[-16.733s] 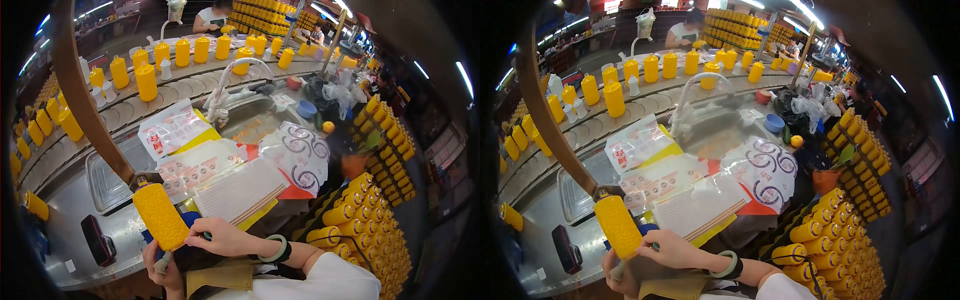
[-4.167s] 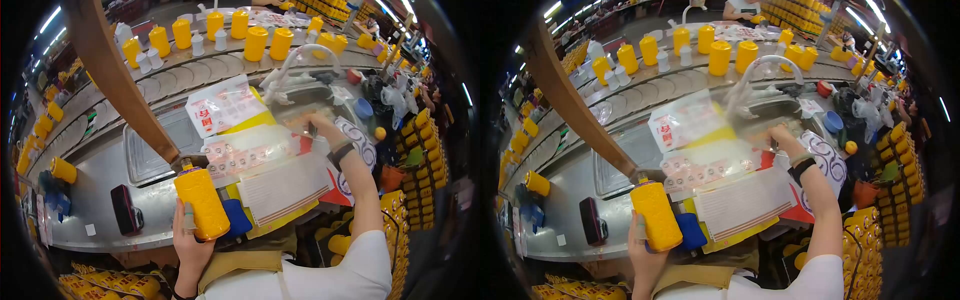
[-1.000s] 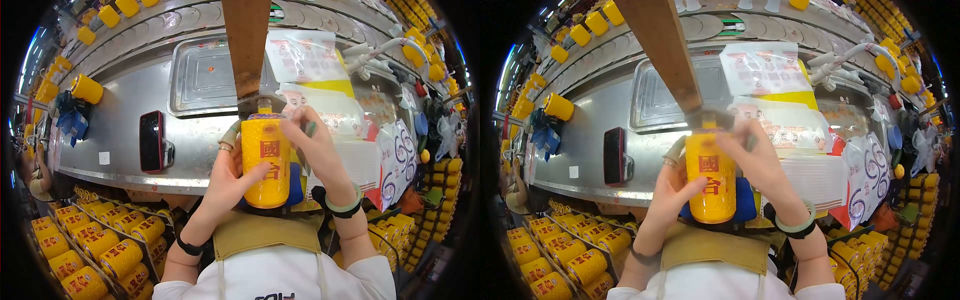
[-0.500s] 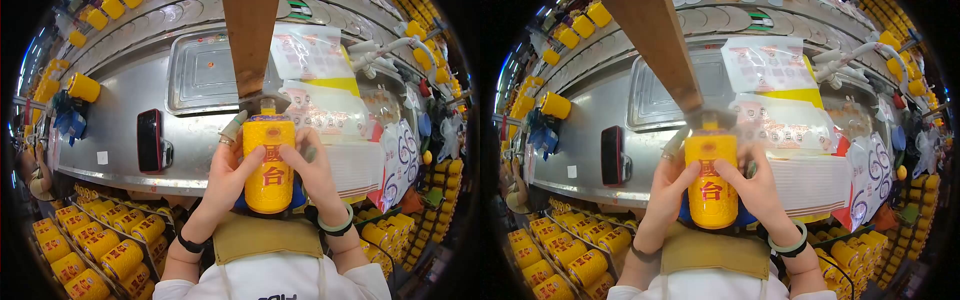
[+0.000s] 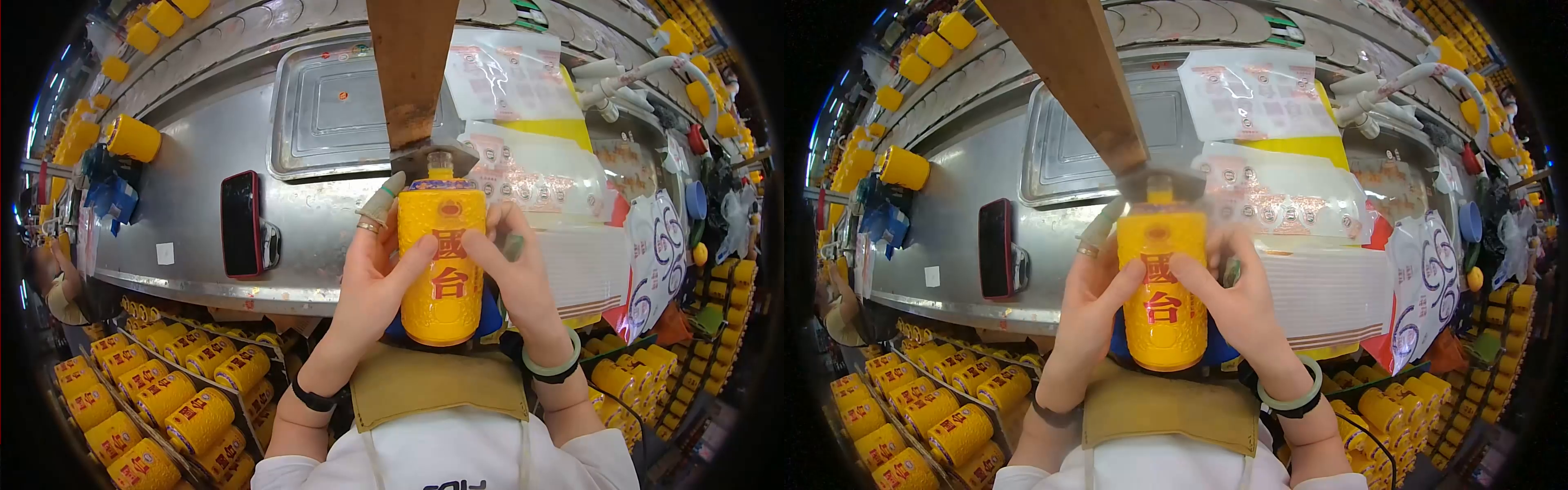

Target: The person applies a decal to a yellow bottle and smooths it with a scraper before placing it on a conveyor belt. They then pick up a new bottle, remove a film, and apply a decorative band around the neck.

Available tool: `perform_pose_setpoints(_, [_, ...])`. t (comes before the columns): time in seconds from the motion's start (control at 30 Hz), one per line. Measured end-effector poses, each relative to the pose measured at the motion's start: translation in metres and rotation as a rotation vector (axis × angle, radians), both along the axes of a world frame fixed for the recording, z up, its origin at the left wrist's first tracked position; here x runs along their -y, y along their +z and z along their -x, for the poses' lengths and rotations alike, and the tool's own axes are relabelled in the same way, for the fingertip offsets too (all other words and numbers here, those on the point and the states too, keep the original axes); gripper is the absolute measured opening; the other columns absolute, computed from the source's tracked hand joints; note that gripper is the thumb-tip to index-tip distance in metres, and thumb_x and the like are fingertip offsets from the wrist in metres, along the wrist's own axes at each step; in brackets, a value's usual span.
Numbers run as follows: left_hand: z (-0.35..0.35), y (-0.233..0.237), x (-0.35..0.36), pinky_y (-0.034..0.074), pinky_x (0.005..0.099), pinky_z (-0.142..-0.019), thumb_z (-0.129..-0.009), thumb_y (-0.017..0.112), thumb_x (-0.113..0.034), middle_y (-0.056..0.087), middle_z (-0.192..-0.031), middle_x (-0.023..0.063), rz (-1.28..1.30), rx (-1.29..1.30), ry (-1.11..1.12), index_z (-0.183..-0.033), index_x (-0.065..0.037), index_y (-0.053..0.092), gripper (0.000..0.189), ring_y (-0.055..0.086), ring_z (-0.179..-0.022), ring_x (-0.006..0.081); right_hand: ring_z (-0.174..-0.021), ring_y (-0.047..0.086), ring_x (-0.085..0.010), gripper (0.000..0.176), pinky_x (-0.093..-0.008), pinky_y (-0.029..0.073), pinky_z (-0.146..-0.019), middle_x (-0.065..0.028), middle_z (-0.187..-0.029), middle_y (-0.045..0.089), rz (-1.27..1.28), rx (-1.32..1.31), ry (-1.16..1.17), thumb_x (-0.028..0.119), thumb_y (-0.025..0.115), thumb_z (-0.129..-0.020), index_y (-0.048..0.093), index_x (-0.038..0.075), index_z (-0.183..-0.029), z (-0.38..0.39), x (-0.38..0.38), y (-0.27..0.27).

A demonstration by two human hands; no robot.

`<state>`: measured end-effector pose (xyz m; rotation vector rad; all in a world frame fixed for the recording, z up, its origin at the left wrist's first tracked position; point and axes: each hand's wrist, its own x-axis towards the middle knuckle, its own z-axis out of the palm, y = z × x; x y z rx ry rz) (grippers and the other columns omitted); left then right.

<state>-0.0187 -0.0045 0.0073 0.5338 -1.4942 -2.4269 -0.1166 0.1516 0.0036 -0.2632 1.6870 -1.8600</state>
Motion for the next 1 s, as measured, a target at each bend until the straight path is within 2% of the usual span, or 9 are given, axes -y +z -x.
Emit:
perform_pose_setpoints(0.3, [0.000, -0.003, 0.000, 0.039, 0.0388, -0.118, -0.101, 0.067, -0.007, 0.049, -0.152, 0.0155, -0.003, 0.000, 0.015, -0.160, 0.000, 0.031, 0.069, 0.050, -0.139, 0.0223, -0.084, 0.046, -0.0060, 0.027, -0.0222, 0.040, -0.076, 0.0036, -0.091, 0.046, 0.010, 0.030, 0.006, 0.015, 0.078, -0.096, 0.051, 0.008, -0.098, 0.001, 0.000, 0.008])
perform_pose_setpoints(0.37, [0.000, -0.001, 0.001, 0.039, 0.0388, -0.118, -0.101, 0.067, -0.008, 0.050, -0.152, 0.0152, -0.034, 0.005, 0.019, -0.160, 0.000, 0.031, 0.069, 0.049, -0.139, 0.0222, -0.084, 0.046, -0.0058, 0.026, -0.0224, 0.040, -0.076, 0.0037, -0.091, 0.046, 0.014, 0.164, 0.000, 0.015, 0.077, -0.097, 0.052, 0.008, -0.098, 0.002, 0.000, 0.016])
perform_pose_setpoints(0.57, [0.001, -0.002, 0.001, 0.039, 0.0387, -0.118, -0.101, 0.068, -0.007, 0.049, -0.152, 0.0159, -0.050, 0.014, 0.015, -0.160, 0.000, 0.030, 0.071, 0.050, -0.139, 0.0222, -0.083, 0.046, -0.0053, 0.029, -0.0214, 0.039, -0.074, 0.0037, -0.091, 0.046, 0.010, 0.055, -0.001, 0.015, 0.079, -0.095, 0.052, 0.008, -0.099, 0.000, 0.000, 0.004])
perform_pose_setpoints(1.0, [0.002, 0.000, 0.002, 0.042, 0.0392, -0.117, -0.099, 0.069, -0.004, 0.047, -0.154, 0.0189, -0.074, -0.004, -0.001, -0.163, -0.002, 0.023, 0.079, 0.050, -0.140, 0.0233, -0.083, 0.049, -0.0058, 0.030, -0.0220, 0.041, -0.074, 0.0034, -0.090, 0.046, 0.016, 0.054, 0.000, 0.016, 0.080, -0.095, 0.051, 0.008, -0.098, 0.000, 0.001, 0.002])
